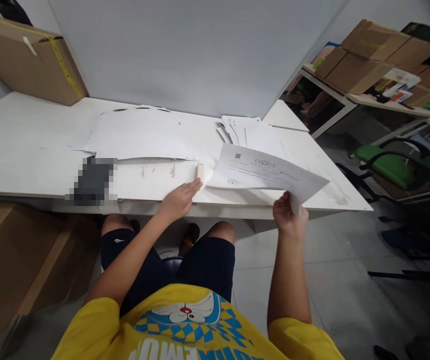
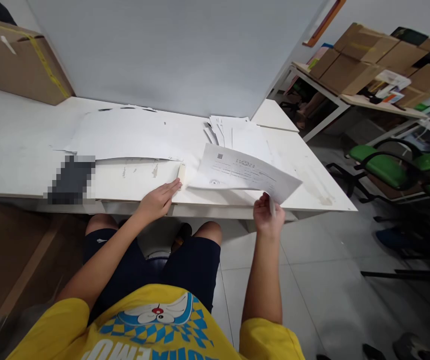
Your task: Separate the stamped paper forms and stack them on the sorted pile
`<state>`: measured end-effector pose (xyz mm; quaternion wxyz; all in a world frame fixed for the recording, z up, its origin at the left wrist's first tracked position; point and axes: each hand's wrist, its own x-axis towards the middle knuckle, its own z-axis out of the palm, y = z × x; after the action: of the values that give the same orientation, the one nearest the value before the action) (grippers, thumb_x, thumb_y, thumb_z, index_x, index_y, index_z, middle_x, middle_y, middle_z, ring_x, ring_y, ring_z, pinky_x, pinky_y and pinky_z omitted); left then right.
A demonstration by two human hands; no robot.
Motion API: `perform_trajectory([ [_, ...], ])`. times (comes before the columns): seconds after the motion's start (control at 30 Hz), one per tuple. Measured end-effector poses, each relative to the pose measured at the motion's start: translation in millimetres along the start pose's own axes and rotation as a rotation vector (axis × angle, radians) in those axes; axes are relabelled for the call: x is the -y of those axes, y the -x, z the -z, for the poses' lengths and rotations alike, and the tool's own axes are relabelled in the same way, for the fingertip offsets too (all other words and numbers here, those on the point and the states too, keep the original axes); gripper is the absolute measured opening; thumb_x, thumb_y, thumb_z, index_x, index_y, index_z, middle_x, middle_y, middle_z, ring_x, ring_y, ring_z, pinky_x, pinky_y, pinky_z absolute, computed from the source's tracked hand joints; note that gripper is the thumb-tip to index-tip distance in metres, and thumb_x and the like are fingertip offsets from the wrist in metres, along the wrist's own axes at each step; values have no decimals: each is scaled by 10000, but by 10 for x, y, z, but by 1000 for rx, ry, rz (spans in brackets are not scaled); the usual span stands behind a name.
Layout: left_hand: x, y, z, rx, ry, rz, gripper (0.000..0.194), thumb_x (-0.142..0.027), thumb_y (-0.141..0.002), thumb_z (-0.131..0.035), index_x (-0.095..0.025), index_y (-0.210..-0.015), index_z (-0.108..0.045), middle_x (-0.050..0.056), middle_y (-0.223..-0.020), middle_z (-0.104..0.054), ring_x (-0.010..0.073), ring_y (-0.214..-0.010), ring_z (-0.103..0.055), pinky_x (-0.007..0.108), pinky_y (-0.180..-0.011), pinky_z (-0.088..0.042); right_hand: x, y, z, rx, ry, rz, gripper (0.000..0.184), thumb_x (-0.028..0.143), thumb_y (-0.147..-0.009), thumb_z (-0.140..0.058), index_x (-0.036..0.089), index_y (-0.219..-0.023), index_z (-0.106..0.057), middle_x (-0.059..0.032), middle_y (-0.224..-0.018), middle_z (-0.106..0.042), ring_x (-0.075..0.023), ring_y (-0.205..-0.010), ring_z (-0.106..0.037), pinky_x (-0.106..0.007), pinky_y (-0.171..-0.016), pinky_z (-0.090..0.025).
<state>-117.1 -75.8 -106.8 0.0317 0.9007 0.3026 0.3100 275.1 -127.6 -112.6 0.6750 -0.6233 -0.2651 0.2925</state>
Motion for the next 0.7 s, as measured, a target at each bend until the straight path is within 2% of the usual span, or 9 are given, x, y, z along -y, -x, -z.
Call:
perform_trajectory([
  [0.07,0,9,-5,3,1,5,646,-42,-923,-371,-180,-1552,-329,104,-1556,-460,223,-1392,-516,433,-1131,-498,-34,-105,-296,-91,-192,-48,64,211,-838,-487,218,-856,-548,-40,-816,-620,-156,-832,-661,-258,-666,-587],
  [0.13,-1,18,-13,2,4,12,662,-40,-915,-376,-192,-1557,-322,95,-1556,-462,217,-1393,-514,428,-1133,-496,-47,-185,-505,-171,-346,-94,87,175,-829,-486,218,-879,-543,-37,-848,-637,-139,-848,-664,-226,-672,-591],
  [0.3,-13,34,-38,-52,-3,27,631,-27,-902,-377,-176,-1515,-405,105,-1509,-520,209,-1353,-556,419,-1114,-514,-57,-313,-772,-198,-407,-118,165,155,-783,-507,226,-930,-533,-30,-974,-658,-123,-907,-684,-218,-750,-608],
  [0.43,-31,37,-40,-89,3,45,625,-30,-895,-398,-190,-1498,-435,97,-1485,-546,210,-1328,-581,422,-1092,-535,-38,-384,-897,-210,-397,-129,226,150,-762,-496,220,-974,-533,-38,-1027,-663,-125,-916,-686,-237,-763,-611],
  [0.53,-43,37,-28,-104,3,40,594,-30,-899,-405,-177,-1471,-469,96,-1476,-557,207,-1317,-590,408,-1082,-542,-15,-436,-929,-208,-360,-138,254,136,-725,-533,213,-966,-535,-23,-993,-665,-120,-873,-678,-224,-728,-606],
  [0.7,-50,39,-17,-95,-4,60,590,-34,-905,-405,-182,-1472,-470,91,-1484,-550,211,-1306,-599,410,-1079,-545,0,-460,-781,-270,-281,-126,275,134,-658,-596,215,-906,-508,-4,-959,-659,-126,-824,-669,-201,-623,-585],
])
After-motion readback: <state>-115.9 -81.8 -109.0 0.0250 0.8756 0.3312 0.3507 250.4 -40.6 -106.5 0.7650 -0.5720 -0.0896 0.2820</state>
